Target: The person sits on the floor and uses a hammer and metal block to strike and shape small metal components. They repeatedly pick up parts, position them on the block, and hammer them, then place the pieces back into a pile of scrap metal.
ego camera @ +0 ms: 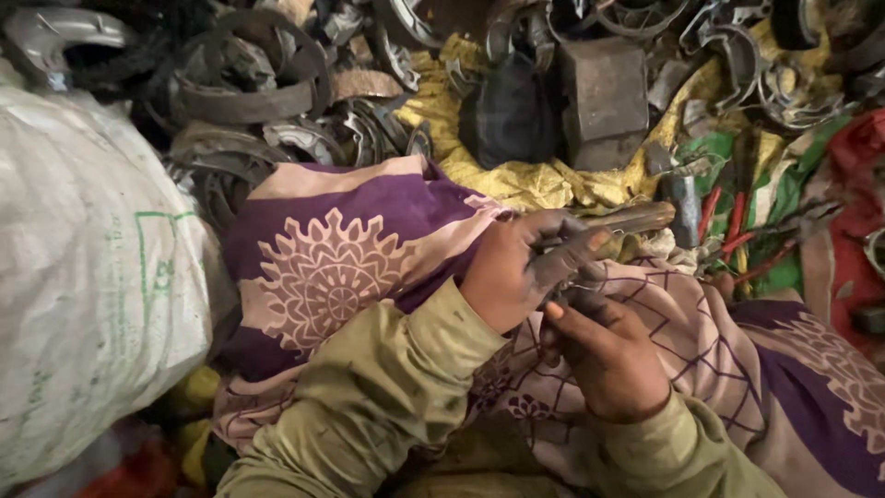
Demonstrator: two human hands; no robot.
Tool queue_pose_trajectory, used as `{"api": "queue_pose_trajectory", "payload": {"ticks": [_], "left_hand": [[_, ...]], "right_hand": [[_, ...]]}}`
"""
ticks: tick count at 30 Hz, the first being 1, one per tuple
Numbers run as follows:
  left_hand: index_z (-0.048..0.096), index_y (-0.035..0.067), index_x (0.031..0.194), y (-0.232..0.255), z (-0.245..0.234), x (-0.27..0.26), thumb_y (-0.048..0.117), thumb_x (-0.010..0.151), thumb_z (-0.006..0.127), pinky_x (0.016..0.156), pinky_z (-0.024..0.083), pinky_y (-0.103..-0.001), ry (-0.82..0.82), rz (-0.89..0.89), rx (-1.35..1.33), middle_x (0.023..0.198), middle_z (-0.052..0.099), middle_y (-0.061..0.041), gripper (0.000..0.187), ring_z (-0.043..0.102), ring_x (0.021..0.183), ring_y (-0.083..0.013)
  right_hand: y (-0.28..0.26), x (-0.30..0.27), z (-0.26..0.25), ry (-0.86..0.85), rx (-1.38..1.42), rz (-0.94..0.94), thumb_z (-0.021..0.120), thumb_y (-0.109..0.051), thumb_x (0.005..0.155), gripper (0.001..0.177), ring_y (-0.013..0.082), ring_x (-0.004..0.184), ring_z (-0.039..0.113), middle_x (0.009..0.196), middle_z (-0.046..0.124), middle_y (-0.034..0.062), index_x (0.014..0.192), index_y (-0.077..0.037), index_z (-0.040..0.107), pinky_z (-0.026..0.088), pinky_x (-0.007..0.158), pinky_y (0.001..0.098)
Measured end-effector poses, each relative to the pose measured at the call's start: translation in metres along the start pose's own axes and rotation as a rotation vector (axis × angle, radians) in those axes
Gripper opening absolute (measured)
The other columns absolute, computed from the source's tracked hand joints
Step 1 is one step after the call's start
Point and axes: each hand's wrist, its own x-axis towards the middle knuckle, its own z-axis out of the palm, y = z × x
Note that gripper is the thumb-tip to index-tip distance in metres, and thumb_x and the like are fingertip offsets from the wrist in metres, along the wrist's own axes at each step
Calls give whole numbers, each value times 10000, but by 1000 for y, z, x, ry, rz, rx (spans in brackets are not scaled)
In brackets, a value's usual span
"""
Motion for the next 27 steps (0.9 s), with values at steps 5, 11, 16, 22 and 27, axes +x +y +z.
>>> {"api": "queue_pose_trajectory", "payload": {"ticks": [5,11,16,22,27], "left_hand": [[682,-51,1163,-1,0,3,263,1029,685,750,598,-298,-27,-18,-152,964,728,-72,342,743,870,-154],[642,-61,1243,13,-11,2,420,1105,554,918,645,-428,-149,-6,-367,1061,755,-218,509,772,984,-305],[573,-79,1318,19,-5,-6,447,1120,546,973,606,-487,-151,-44,-589,1152,714,-283,562,727,1078,-387],[592,-77,1320,10,-3,-3,389,1129,563,1042,587,-499,-176,49,-473,1187,708,-274,505,713,1149,-374],[578,-99,1362,7,-2,-1,441,1119,542,1088,565,-470,-218,32,-293,1241,696,-245,594,689,1203,-324]], "right_hand": [[5,-2,-2,-31,56,-25,667,-160,952,202,197,702,604,788,642,96,1010,33,654,495,637,351],[-5,-20,1,-189,174,23,465,-392,1060,401,239,751,642,842,675,128,1055,-10,589,494,638,362],[-13,-23,0,-159,262,-12,395,-386,1062,397,243,810,648,901,674,104,1106,-47,598,504,654,383],[-10,-21,-3,-259,191,-16,415,-381,1097,424,272,772,685,880,692,154,1115,-4,608,531,655,385],[-15,-20,1,-200,-35,25,502,-324,1006,378,242,707,691,837,703,140,1135,-1,649,511,542,357]]}}
